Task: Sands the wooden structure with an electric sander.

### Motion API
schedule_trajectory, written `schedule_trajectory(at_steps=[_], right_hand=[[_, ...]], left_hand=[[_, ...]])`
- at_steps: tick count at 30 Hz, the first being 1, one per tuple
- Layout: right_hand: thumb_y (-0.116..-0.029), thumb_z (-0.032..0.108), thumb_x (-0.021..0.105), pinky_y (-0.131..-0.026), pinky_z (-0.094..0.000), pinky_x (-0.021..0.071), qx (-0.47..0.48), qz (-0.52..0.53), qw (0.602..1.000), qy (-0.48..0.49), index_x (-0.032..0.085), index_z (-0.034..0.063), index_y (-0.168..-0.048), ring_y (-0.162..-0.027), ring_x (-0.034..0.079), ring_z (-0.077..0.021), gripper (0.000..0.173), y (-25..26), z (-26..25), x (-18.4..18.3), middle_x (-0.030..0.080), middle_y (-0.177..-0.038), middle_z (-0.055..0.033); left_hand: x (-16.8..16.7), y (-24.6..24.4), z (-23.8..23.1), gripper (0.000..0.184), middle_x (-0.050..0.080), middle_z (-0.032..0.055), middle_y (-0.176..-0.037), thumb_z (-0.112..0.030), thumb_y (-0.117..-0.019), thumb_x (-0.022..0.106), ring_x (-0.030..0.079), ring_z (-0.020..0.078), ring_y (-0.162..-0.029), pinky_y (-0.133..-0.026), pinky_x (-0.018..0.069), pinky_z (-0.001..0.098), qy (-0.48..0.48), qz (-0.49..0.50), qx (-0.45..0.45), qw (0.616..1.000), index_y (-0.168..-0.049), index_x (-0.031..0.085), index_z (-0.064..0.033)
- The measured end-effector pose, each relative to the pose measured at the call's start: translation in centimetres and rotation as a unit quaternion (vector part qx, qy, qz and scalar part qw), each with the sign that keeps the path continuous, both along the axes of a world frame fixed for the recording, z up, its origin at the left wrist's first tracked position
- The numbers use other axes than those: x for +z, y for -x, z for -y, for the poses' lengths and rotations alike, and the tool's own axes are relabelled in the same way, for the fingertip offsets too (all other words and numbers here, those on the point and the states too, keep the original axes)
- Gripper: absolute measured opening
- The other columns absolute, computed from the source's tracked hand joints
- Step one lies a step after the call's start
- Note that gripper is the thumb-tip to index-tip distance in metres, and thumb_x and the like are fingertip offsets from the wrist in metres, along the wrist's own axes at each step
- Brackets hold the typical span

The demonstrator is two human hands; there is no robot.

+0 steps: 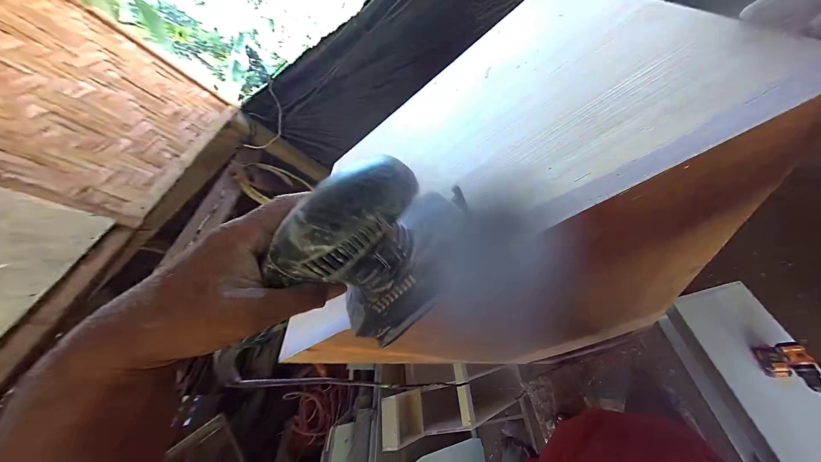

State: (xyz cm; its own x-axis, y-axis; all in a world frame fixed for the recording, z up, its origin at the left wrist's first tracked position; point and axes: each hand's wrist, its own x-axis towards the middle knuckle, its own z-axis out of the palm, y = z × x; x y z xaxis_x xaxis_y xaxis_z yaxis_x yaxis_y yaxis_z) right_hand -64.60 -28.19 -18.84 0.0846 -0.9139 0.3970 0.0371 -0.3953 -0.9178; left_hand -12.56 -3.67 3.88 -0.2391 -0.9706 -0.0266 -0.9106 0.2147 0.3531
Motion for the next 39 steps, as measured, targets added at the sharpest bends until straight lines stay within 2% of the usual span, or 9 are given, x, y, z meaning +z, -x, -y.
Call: schedule_trajectory(at_steps=[3,6,10,15,19,21,25,34,39], right_hand=[[-0.1111,0.045,0.012,-0.098,-0.0368,0.0564,0.131,0.152,0.98,0.005,0.057,0.0108,-0.141,-0.113,0.067,-0.013,0.064,0.0,-2.9,-1.8,0.07,-0.125,-0.0029],[-0.1086,0.043,-0.003,-0.102,-0.0335,0.0544,0.034,0.166,0.985,0.032,0.057,0.0143,-0.143,-0.117,0.065,-0.0089,0.075,-2.6,-6.7,-1.9,0.069,-0.128,0.0018],[-0.1091,0.038,0.002,-0.105,-0.0343,0.0519,0.027,0.143,0.989,0.027,0.05,0.0121,-0.149,-0.123,0.062,-0.0106,0.067,-2.8,-7.0,-1.6,0.065,-0.137,0.0005],[-0.1102,0.039,0.018,-0.087,-0.03,0.0595,0.007,0.208,0.978,-0.013,0.062,0.0243,-0.12,-0.099,0.068,-0.0021,0.047,-2.0,-6.7,-5.3,0.073,-0.104,0.0113],[-0.1079,0.026,0.023,-0.085,-0.0249,0.0567,-0.071,0.155,0.984,-0.059,0.062,0.0161,-0.115,-0.092,0.065,0.0028,0.041,-2.7,-7.6,-7.1,0.069,-0.096,0.011],[-0.1073,0.022,0.019,-0.082,-0.021,0.0563,-0.038,0.164,0.985,-0.04,0.064,0.0194,-0.108,-0.087,0.065,0.0051,0.045,-2.8,-7.8,-6.6,0.069,-0.092,0.0134],[-0.1098,0.025,0.013,-0.083,-0.0237,0.0574,0.02,0.16,0.987,-0.024,0.067,0.0168,-0.116,-0.091,0.067,0.0005,0.054,-2.2,-7.3,-7.2,0.071,-0.098,0.0073],[-0.1086,0.026,0.013,-0.078,-0.0265,0.0563,-0.036,0.147,0.988,-0.031,0.069,0.012,-0.116,-0.086,0.066,-0.0031,0.058,-3.1,-6.8,-7.6,0.07,-0.096,0.0028],[-0.1099,0.025,0.013,-0.085,-0.0248,0.0551,-0.055,0.15,0.986,-0.051,0.068,0.0119,-0.12,-0.092,0.065,-0.0002,0.057,-3.2,-6.9,-7.7,0.07,-0.1,0.0041]], left_hand=[[0.4,3.6,2.0,0.067,0.07,-0.0149,-0.101,-0.03,-0.0653,0.085,0.068,-0.0029,-0.088,-0.075,0.0608,0.0212,0.014,0.078,-0.003,0.997,-0.127,0.059,-0.0289],[0.4,7.9,3.8,0.063,0.068,-0.0096,-0.09,-0.019,-0.0635,0.09,0.067,0.0032,-0.08,-0.068,0.059,0.0282,0.02,0.105,0.014,0.994,-0.119,0.061,-0.0232],[0.1,12.5,7.5,0.052,0.064,-0.0156,-0.08,-0.044,-0.0618,0.084,0.062,-0.0044,-0.069,-0.055,0.0553,0.024,0.07,0.154,-0.046,0.985,-0.107,0.061,-0.0321],[1.3,21.7,11.6,0.05,0.069,-0.0029,-0.073,-0.023,-0.0677,0.089,0.067,0.0106,-0.055,-0.047,0.0597,0.0329,-0.025,0.131,-0.027,0.991,-0.108,0.06,-0.0252],[0.8,26.7,14.3,0.05,0.073,0.0027,-0.078,-0.017,-0.0753,0.089,0.072,0.0183,-0.06,-0.053,0.0641,0.0369,-0.027,0.126,-0.028,0.991,-0.116,0.061,-0.0205],[0.8,29.4,15.2,0.046,0.073,0.006,-0.078,-0.012,-0.0784,0.088,0.072,0.0203,-0.059,-0.053,0.0635,0.0366,-0.029,0.118,-0.014,0.992,-0.115,0.061,-0.0166],[0.7,33.1,16.6,0.045,0.072,0.0093,-0.08,-0.008,-0.0794,0.086,0.071,0.0196,-0.059,-0.054,0.0622,0.0336,-0.016,0.099,-0.021,0.995,-0.116,0.061,-0.0125],[0.5,30.0,16.1,0.046,0.07,0.0144,-0.082,-0.002,-0.0839,0.082,0.071,0.0253,-0.062,-0.057,0.0633,0.0382,-0.034,0.093,0.103,0.99,-0.122,0.056,-0.0083],[0.5,32.7,14.6,0.047,0.072,0.0081,-0.079,-0.006,-0.0784,0.087,0.07,0.0208,-0.06,-0.055,0.0625,0.0354,-0.018,0.109,0.034,0.993,-0.116,0.061,-0.0146]])
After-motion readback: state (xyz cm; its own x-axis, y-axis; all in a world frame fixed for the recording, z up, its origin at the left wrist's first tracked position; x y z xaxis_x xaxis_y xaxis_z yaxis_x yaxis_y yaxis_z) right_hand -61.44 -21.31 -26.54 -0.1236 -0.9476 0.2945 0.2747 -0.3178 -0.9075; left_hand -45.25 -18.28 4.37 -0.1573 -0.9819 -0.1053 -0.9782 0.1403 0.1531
